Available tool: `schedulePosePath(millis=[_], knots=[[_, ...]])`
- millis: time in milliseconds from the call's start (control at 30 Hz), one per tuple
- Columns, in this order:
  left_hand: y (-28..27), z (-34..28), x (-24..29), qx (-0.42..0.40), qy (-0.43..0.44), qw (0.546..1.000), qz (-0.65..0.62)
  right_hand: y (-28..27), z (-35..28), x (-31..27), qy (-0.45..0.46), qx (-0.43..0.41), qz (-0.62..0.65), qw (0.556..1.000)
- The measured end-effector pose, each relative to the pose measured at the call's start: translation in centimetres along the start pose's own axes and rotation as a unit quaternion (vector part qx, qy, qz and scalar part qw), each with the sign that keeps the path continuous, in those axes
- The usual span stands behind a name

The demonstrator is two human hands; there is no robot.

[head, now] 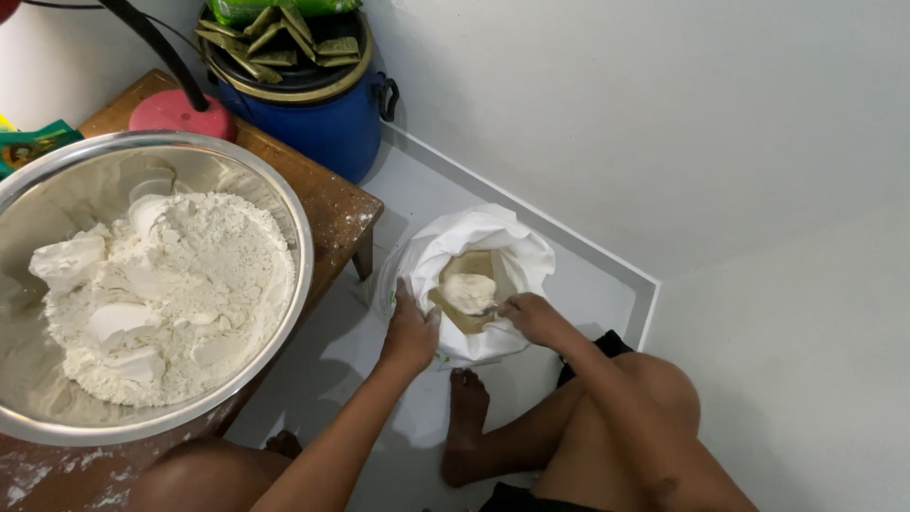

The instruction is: Scooping flour from a plastic bag into a large metal bowl using a metal scoop tool.

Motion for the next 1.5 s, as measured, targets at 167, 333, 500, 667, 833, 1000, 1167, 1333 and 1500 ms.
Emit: schedulePosePath(millis=[167, 333, 500, 667, 833, 1000, 1167, 1333, 1500], knots=[[0.9, 1.4, -1.0, -0.02, -0.024, 1.0, -0.002, 7.3, 6.4, 3.7, -0.028, 0.01, -0.072, 0.997], [0.3, -0.2, 0.7, -0.053, -0.032, 0.998, -0.008, 9.3, 8.7, 1.9, -0.049, 0.012, -0.069, 0.996], [1.2, 1.2, 0.1, -0.109, -0.02, 0.994, 0.009, 10.1, 8.6, 1.1, -0.059, 0.007, -0.024, 0.998], [3.4, 4.7, -3.8, -0.051, 0.077, 0.993, 0.072, 9.6, 7.4, 0.2, -0.064, 0.013, 0.013, 0.998], [2.4, 4.9, -3.5, -0.009, 0.009, 0.999, 0.047, 7.4, 5.1, -1.8, -0.074, 0.021, 0.05, 0.996], [2.0, 5.5, -4.2, 0.028, 0.018, 0.999, 0.037, 2.4, -0.4, -4.5, 0.008, 0.047, 0.086, 0.995], [1.9, 4.1, -3.0, 0.035, 0.027, 0.998, 0.046, 1.2, -1.8, 0.6, 0.04, 0.062, 0.103, 0.992], [2.3, 3.9, -2.5, 0.019, 0.009, 1.0, 0.016, -0.5, -3.9, 0.7, 0.051, 0.064, 0.128, 0.988], [1.5, -0.2, 1.2, 0.208, 0.124, 0.969, 0.039, -2.1, -5.6, 0.2, 0.058, 0.094, 0.165, 0.98]])
Point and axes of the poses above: each hand's wrist, its own z-axis towards the middle knuckle, its own y-axis out of the palm, x = y × z, the point moved 1 cm from there along z, towards the middle knuckle, and after that the axes turned 12 degrees about -y, right-handed, at the moved point
